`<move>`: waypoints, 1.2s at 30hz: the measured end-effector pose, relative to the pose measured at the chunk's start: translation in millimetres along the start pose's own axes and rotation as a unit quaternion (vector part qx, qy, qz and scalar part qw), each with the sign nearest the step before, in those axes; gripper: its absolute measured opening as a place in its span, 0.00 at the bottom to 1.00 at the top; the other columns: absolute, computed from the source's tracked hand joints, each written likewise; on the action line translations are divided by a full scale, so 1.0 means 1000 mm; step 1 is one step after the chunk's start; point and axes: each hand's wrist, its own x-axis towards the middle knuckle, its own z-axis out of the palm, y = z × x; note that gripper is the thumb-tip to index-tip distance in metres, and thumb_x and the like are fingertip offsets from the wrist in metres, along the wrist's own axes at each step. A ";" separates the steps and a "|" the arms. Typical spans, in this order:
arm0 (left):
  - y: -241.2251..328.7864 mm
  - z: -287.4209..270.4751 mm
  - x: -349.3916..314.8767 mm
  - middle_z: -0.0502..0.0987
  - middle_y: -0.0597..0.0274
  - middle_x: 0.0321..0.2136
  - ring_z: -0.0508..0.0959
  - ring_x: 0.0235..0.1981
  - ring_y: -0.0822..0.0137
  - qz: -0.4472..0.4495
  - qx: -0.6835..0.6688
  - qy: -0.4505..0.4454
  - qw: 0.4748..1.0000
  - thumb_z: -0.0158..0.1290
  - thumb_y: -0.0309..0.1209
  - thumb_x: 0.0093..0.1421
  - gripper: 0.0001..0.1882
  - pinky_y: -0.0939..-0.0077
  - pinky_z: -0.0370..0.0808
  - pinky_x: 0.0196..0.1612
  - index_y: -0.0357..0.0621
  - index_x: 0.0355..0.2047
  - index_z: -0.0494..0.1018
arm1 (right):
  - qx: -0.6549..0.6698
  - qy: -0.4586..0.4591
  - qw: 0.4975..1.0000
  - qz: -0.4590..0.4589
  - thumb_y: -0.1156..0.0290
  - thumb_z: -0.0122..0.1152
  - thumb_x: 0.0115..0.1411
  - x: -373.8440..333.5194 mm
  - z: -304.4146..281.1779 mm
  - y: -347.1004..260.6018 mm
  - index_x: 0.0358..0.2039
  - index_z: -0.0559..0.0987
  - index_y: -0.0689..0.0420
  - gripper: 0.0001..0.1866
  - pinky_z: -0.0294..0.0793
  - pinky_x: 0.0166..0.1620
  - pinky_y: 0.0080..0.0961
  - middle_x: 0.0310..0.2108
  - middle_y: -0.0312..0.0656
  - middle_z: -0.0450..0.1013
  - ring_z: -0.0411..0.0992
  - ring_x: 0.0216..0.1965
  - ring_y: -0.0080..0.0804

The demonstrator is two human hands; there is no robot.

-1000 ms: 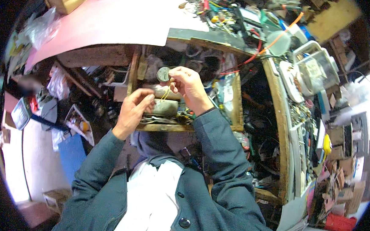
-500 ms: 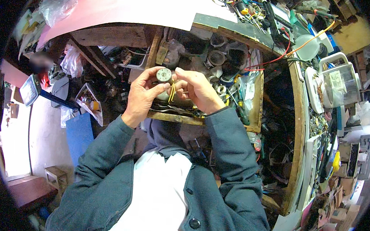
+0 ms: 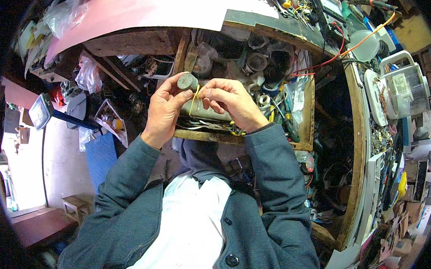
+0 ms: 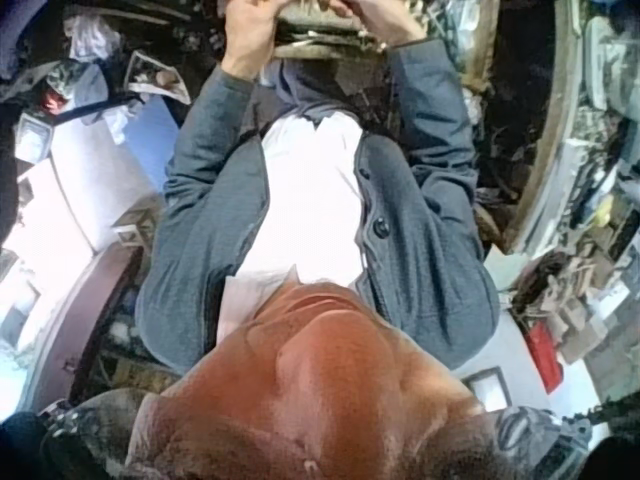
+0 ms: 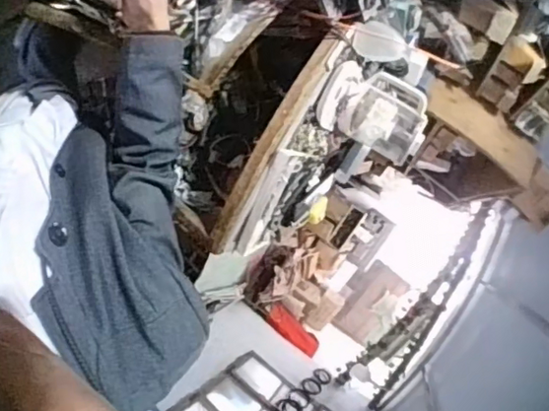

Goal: The person uses a yellow tape measure to measure a wooden drawer and its contents, then retracts the tape and places it on the workbench. They then pick up and inspect several small items from the drawer, including a cylindrical object and a small black component, before placing them back.

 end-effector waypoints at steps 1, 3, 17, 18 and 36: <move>0.001 0.000 0.000 0.78 0.61 0.50 0.76 0.51 0.70 -0.007 -0.016 -0.006 1.000 0.60 0.19 0.61 0.25 0.74 0.73 0.58 0.38 0.59 0.70 | -0.002 -0.001 1.000 -0.002 0.65 0.60 0.67 0.000 -0.001 0.001 0.37 0.81 0.58 0.09 0.62 0.27 0.11 0.27 0.34 0.77 0.66 0.23 0.11; 0.005 0.002 -0.001 0.77 0.60 0.52 0.76 0.52 0.70 -0.013 -0.017 -0.024 0.999 0.59 0.19 0.62 0.26 0.74 0.72 0.58 0.39 0.60 0.69 | -0.003 -0.003 1.000 -0.007 0.65 0.60 0.67 0.000 -0.002 0.003 0.36 0.81 0.58 0.09 0.61 0.27 0.12 0.27 0.34 0.77 0.65 0.22 0.11; 0.008 0.005 -0.001 0.77 0.58 0.54 0.75 0.55 0.68 -0.028 -0.004 -0.047 0.999 0.59 0.18 0.61 0.26 0.73 0.71 0.60 0.39 0.60 0.69 | -0.009 0.019 1.000 0.003 0.71 0.61 0.62 0.000 0.003 0.003 0.29 0.79 0.56 0.05 0.57 0.26 0.13 0.22 0.28 0.71 0.62 0.22 0.11; 0.007 0.003 -0.002 0.76 0.58 0.54 0.75 0.55 0.69 -0.033 0.002 -0.048 0.998 0.59 0.18 0.61 0.26 0.73 0.71 0.61 0.39 0.60 0.69 | -0.007 0.015 1.000 0.001 0.71 0.60 0.61 0.000 0.003 0.004 0.28 0.78 0.56 0.05 0.56 0.26 0.13 0.21 0.28 0.70 0.62 0.22 0.11; 0.007 0.010 0.000 0.78 0.66 0.32 0.75 0.32 0.79 -0.093 0.056 -0.020 0.994 0.63 0.34 0.63 0.29 0.84 0.73 0.37 0.32 0.58 0.65 | 0.063 0.025 0.997 0.042 0.61 0.59 0.68 0.000 0.002 0.003 0.44 0.78 0.58 0.13 0.71 0.27 0.14 0.31 0.30 0.75 0.70 0.25 0.14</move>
